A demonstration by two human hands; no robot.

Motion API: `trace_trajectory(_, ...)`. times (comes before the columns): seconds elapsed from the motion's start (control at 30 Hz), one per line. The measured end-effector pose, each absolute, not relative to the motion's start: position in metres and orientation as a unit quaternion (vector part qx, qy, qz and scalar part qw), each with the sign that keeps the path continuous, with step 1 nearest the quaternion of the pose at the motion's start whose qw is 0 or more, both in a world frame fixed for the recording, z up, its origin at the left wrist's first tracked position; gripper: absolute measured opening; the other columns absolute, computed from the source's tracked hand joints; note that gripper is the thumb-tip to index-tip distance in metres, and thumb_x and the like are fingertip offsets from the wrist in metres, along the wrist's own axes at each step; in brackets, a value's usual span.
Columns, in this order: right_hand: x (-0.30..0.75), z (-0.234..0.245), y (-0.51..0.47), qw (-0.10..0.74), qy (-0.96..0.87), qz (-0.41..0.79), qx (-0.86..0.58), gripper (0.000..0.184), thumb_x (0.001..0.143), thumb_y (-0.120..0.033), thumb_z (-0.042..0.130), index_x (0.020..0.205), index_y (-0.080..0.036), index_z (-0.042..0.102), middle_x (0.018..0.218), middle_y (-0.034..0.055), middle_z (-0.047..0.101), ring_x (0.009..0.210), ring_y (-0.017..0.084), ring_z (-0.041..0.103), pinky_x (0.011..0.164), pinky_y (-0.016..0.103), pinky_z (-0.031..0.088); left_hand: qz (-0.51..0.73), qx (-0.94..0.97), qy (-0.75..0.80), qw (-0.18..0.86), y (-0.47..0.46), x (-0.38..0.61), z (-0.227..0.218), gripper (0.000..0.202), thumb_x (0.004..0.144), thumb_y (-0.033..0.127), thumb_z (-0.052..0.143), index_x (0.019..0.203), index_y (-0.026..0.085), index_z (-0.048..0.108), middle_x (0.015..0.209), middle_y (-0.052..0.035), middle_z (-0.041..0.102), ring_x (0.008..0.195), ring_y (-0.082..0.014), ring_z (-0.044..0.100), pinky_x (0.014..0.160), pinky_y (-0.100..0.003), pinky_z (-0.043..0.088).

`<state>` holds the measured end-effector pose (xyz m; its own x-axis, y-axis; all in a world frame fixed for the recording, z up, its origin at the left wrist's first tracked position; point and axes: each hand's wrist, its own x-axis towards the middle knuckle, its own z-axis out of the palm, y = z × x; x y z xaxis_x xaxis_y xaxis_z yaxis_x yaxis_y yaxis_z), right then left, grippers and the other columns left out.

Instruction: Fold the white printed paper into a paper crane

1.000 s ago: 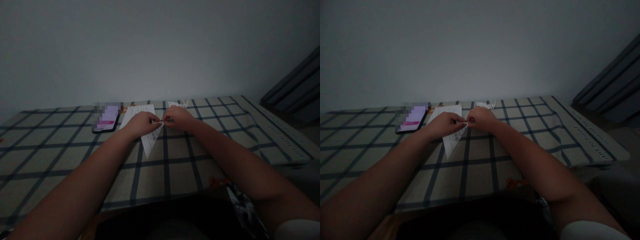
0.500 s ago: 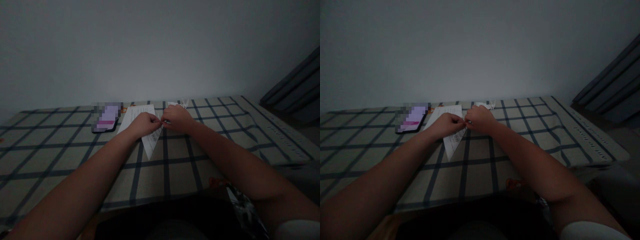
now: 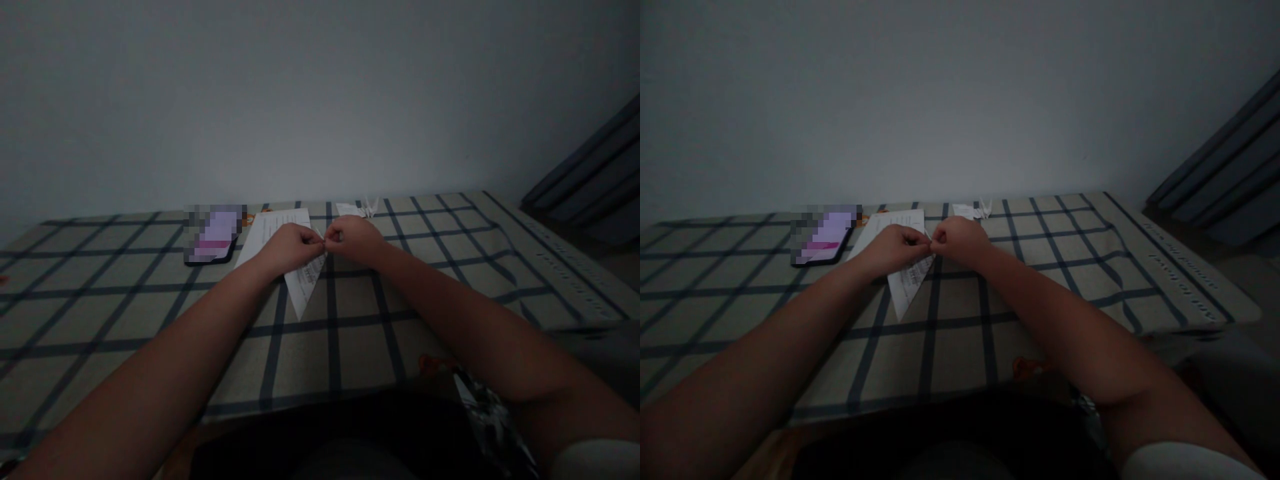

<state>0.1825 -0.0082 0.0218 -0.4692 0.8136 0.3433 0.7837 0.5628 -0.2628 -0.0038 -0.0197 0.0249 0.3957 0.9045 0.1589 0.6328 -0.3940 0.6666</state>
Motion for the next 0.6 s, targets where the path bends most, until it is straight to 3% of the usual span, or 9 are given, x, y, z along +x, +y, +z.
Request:
trace_trajectory(0.1,0.19,0.022,-0.001,0.22,-0.871,0.064,-0.435,0.019,0.08,-0.029,0.06,0.083,-0.017,0.074,0.082,0.0039,0.069,0.078,0.016,0.056,0.072,0.028,0.036,0.259,0.786,0.495,0.265,-0.02,-0.005,0.026,0.028,0.077,0.038,0.06,0.061,0.016,0.066,0.053,0.0002,0.055,0.054,-0.0127,0.048,0.053,-0.027,0.031)
trace_trajectory(0.27,0.199,0.03,0.001,0.201,-0.903,-0.009,-0.379,0.021,0.084,-0.03,0.059,0.093,-0.019,0.075,0.089,0.0057,0.07,0.089,0.019,0.055,0.077,0.031,0.034,0.265,0.772,0.505,0.28,-0.018,-0.007,0.025,0.028,0.078,0.04,0.061,0.067,0.015,0.07,0.056,-0.0009,0.059,0.055,-0.0136,0.05,0.053,-0.027,0.033)
trace_trajectory(0.47,0.199,0.031,0.0,0.17,-0.912,-0.038,-0.372,0.021,0.087,-0.029,0.057,0.092,-0.018,0.074,0.089,0.0066,0.069,0.088,0.019,0.054,0.076,0.031,0.033,0.273,0.78,0.478,0.297,-0.016,-0.008,0.022,0.029,0.079,0.04,0.064,0.084,0.015,0.077,0.076,-0.0061,0.073,0.07,-0.0177,0.062,0.063,-0.029,0.043)
trace_trajectory(0.6,0.198,0.029,0.0,0.171,-0.915,-0.054,-0.361,0.019,0.087,-0.028,0.058,0.092,-0.02,0.075,0.09,0.005,0.07,0.088,0.019,0.054,0.076,0.031,0.032,0.267,0.776,0.494,0.286,-0.016,-0.007,0.023,0.026,0.078,0.039,0.064,0.077,0.015,0.075,0.074,-0.0056,0.072,0.069,-0.0175,0.061,0.064,-0.029,0.043)
